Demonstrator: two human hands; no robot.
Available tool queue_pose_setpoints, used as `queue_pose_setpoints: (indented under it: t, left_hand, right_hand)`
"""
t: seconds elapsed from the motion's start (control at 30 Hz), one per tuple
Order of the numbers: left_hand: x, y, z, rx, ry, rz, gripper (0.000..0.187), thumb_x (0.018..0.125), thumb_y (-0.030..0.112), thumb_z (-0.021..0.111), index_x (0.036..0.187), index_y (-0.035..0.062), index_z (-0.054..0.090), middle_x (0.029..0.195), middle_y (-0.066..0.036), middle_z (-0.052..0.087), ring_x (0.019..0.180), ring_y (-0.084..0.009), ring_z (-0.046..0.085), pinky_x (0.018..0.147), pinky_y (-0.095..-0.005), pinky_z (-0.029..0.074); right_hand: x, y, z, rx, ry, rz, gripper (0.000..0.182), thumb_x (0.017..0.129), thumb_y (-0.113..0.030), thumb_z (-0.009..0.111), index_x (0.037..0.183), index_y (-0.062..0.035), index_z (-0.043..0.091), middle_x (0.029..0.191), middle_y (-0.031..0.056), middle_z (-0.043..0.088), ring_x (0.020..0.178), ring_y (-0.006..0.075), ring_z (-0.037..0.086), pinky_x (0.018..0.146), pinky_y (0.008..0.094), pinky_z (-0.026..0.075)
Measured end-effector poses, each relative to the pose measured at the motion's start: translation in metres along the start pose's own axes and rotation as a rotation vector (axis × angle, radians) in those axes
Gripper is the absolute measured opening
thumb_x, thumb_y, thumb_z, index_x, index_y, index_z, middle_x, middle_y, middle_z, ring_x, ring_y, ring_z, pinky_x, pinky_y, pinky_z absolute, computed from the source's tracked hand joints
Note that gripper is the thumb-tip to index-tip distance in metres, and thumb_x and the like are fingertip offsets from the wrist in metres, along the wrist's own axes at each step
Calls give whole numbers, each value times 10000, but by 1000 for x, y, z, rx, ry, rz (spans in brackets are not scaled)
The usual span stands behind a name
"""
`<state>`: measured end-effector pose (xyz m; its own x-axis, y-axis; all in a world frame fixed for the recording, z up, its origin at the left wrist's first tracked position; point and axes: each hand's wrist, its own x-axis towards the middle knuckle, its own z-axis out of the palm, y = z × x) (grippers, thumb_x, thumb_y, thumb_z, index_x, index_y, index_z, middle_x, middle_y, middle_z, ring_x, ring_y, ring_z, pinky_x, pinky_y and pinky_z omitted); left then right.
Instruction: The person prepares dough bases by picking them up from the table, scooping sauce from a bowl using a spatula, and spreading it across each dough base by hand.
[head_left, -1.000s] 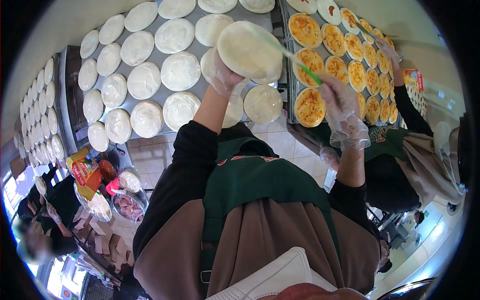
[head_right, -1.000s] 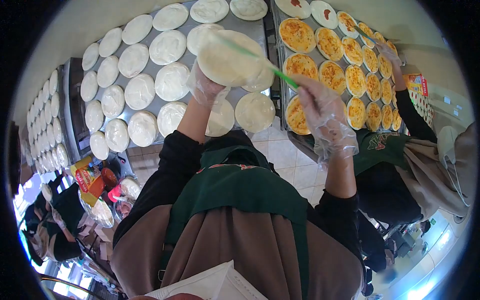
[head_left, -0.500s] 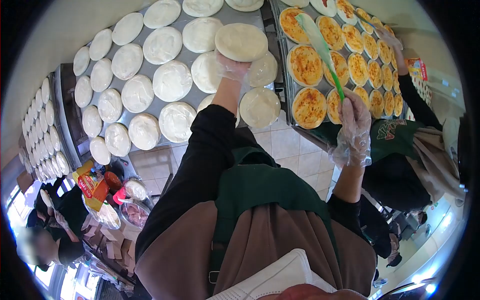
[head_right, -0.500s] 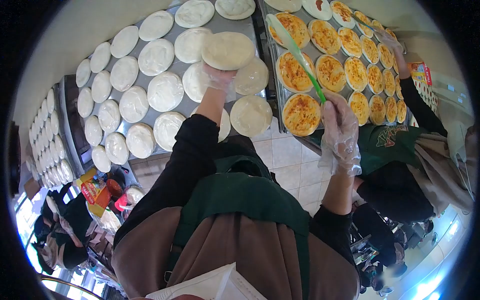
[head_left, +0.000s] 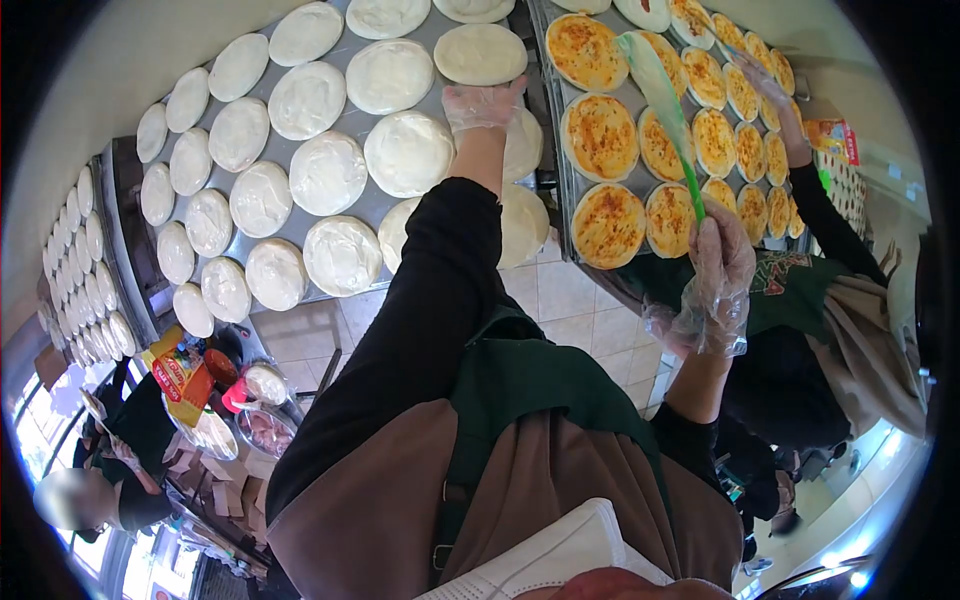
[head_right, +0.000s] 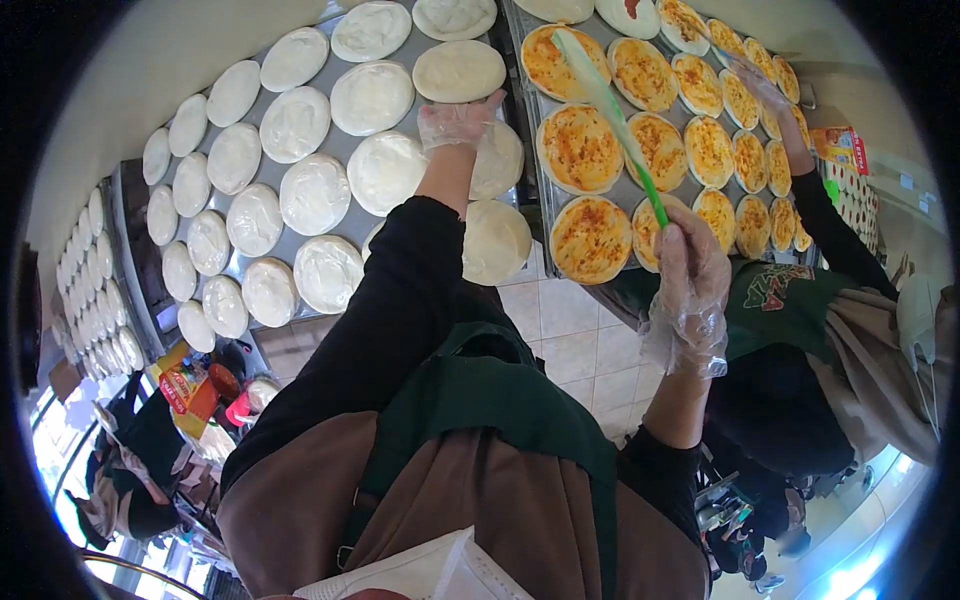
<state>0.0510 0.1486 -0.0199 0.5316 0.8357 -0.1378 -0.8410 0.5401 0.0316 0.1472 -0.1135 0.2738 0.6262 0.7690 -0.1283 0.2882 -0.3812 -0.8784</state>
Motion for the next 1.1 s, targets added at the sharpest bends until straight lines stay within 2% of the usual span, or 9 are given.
queue_pose_setpoints:
  t: [0.13, 0.23, 0.3, 0.33, 0.4, 0.63, 0.73, 0.8, 1.1]
  left_hand:
    - [-1, -1, 15, 247, 88, 103, 722, 912, 610, 199, 1514, 212, 221, 1577, -81, 191, 1451, -352, 135, 1126, -590, 92]
    - [-12, 3, 3, -310, 156, -18, 706, 894, 596, 241, 1485, 212, 288, 1538, -73, 300, 1397, -224, 314, 1083, -599, 196]
    - [-10, 10, -46, 21, -693, -42, 735, 883, 615, 219, 1487, 199, 262, 1497, -107, 356, 1373, -283, 346, 1078, -625, 201]
    - [-24, 14, 2, 21, -692, -49, 735, 883, 615, 219, 1487, 199, 262, 1497, -107, 356, 1373, -283, 346, 1078, -625, 201]
    - [-59, 36, 107, -101, 633, -109, 732, 904, 554, 281, 1509, 159, 160, 1506, -148, 311, 1324, -343, 389, 1080, -635, 215]
    - [48, 121, 91, 499, 331, 90, 666, 962, 339, 381, 1490, 96, 57, 1515, -203, 203, 1357, -419, 293, 1053, -620, 317]
    - [111, 128, 64, 589, 324, -146, 629, 965, 292, 415, 1470, 74, 109, 1495, -211, 229, 1300, -424, 370, 1020, -590, 367]
    - [132, 101, 83, 677, 688, -196, 577, 958, 237, 458, 1444, 70, 195, 1464, -234, 257, 1229, -420, 441, 983, -561, 409]
    - [159, 50, 94, 813, 655, -200, 473, 937, 181, 489, 1379, 83, 354, 1385, -194, 354, 1139, -383, 501, 937, -497, 445]
  right_hand:
    - [4, 1, -6, -5, 9, -16, 267, 958, -101, 542, 1181, 39, 588, 831, 3, 552, 724, 50, 479, 643, 183, 394]
    - [8, 6, -6, 73, 12, -46, 268, 961, -104, 535, 1179, 43, 588, 828, 2, 556, 722, 50, 481, 643, 184, 394]
    - [11, 5, -4, 47, -9, -85, 263, 972, -125, 522, 1183, 23, 579, 816, -3, 545, 679, 42, 461, 598, 170, 372]
    - [12, 4, -4, 18, -28, -129, 259, 982, -145, 509, 1187, 2, 570, 804, -8, 534, 637, 34, 440, 552, 156, 349]
    - [15, 3, -2, 33, -19, -102, 262, 982, -148, 511, 1189, 3, 569, 807, -7, 536, 635, 33, 441, 552, 157, 351]
    - [16, 4, 5, 226, -80, -77, 284, 974, -118, 511, 1205, 40, 562, 864, 10, 554, 703, 42, 468, 594, 155, 368]
    - [14, 8, 10, 228, -10, -25, 278, 975, -119, 510, 1197, 39, 561, 850, 11, 554, 677, 39, 465, 567, 156, 360]
    - [12, 8, 9, 214, 19, -6, 280, 975, -123, 511, 1197, 40, 559, 841, 10, 555, 665, 37, 463, 560, 155, 358]
    - [13, 12, -7, 173, 72, 61, 291, 976, -144, 517, 1187, 51, 560, 809, 8, 559, 630, 32, 448, 536, 159, 349]
